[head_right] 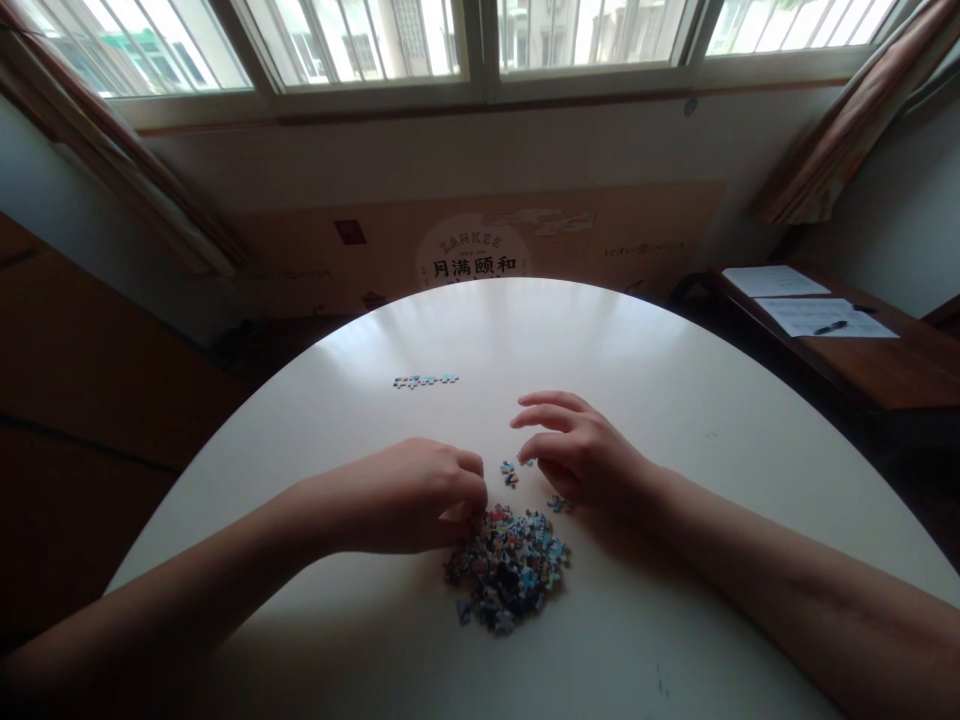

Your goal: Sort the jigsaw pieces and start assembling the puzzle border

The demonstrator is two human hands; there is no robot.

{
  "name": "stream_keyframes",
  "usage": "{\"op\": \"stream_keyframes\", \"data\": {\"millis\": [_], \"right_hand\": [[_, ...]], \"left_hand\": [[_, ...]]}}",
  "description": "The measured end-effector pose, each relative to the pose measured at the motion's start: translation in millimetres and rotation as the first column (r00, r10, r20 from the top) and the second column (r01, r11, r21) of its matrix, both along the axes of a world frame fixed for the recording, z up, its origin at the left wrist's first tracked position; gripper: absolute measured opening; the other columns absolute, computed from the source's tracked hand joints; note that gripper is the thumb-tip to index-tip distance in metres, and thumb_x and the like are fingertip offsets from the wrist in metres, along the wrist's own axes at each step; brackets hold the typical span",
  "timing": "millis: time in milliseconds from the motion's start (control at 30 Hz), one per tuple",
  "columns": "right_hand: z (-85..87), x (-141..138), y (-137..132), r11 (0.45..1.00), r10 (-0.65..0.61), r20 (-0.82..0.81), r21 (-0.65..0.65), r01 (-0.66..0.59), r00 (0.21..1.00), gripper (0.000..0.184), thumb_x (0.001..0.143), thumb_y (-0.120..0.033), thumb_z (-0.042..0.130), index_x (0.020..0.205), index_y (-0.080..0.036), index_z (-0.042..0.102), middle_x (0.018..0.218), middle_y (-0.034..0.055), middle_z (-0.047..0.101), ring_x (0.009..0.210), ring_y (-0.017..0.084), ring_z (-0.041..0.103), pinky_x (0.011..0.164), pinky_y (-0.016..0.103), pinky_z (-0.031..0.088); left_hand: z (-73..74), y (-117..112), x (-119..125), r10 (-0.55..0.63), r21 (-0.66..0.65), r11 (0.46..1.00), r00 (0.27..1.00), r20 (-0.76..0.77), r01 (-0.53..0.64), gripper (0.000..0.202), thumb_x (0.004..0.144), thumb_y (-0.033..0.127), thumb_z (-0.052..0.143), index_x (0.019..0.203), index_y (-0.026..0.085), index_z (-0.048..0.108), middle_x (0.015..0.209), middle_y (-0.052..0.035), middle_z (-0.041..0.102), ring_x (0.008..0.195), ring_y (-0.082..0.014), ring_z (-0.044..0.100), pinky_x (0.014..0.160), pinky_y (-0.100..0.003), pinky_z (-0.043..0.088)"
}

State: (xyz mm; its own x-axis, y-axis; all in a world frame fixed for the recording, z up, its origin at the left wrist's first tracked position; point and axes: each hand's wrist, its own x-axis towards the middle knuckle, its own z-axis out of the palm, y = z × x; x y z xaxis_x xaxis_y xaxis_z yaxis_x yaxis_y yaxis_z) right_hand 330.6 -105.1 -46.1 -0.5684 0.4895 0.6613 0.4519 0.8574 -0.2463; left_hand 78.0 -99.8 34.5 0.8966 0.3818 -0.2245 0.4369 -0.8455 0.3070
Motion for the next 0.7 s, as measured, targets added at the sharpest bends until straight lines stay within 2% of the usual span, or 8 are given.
{"op": "stream_keyframes", "data": {"millis": [200, 333, 467, 700], "right_hand": [[-0.5, 0.8, 0.4, 1.000, -0.003, 0.012, -0.010, 0.003, 1.000, 0.029, 0.081, -0.002, 0.054, 0.089, -0.025, 0.071, 0.115, 0.0055, 0.071, 0.122, 0.026, 0.060, 0.098, 0.048, 0.055], [-2.1, 1.6, 0.9, 1.000, 0.005, 0.014, -0.016, -0.004, 1.000, 0.029, 0.081, -0.002, 0.055, 0.089, -0.025, 0.071, 0.116, 0.0056, 0.071, 0.123, 0.026, 0.060, 0.098, 0.048, 0.055], [-1.7, 1.7, 0.3, 1.000, 0.002, 0.012, -0.022, -0.002, 1.000, 0.028, 0.082, -0.003, 0.054, 0.089, -0.024, 0.071, 0.115, 0.0057, 0.071, 0.123, 0.026, 0.059, 0.098, 0.048, 0.055], [-0.5, 0.7, -0.5, 0.999, 0.004, 0.010, -0.038, -0.003, 1.000, 0.028, 0.082, -0.002, 0.054, 0.088, -0.024, 0.071, 0.115, 0.0059, 0.071, 0.122, 0.026, 0.059, 0.098, 0.048, 0.055]], "left_hand": [[-5.4, 13.7, -5.0, 0.067, -0.015, 0.998, 0.996, 0.054, -0.067, 0.005, 0.083, 0.019, 0.070, 0.080, 0.022, 0.073, 0.084, 0.0012, 0.069, 0.064, -0.0106, 0.056, 0.060, -0.027, 0.039], [-9.9, 23.5, -9.1, 0.124, -0.024, 0.992, 0.989, 0.077, -0.122, 0.008, 0.085, 0.019, 0.069, 0.085, 0.023, 0.076, 0.088, 0.0000, 0.072, 0.069, -0.0120, 0.059, 0.065, -0.026, 0.041], [-11.2, 30.0, -13.5, 0.137, -0.058, 0.989, 0.987, 0.086, -0.133, 0.007, 0.085, 0.019, 0.069, 0.084, 0.022, 0.075, 0.085, -0.0006, 0.070, 0.071, -0.0130, 0.059, 0.066, -0.026, 0.042], [-11.1, 37.6, -17.7, 0.126, -0.213, 0.969, 0.992, 0.008, -0.122, 0.008, 0.086, 0.028, 0.068, 0.085, 0.020, 0.067, 0.082, 0.0002, 0.064, 0.070, -0.0129, 0.055, 0.064, -0.027, 0.040]]}}
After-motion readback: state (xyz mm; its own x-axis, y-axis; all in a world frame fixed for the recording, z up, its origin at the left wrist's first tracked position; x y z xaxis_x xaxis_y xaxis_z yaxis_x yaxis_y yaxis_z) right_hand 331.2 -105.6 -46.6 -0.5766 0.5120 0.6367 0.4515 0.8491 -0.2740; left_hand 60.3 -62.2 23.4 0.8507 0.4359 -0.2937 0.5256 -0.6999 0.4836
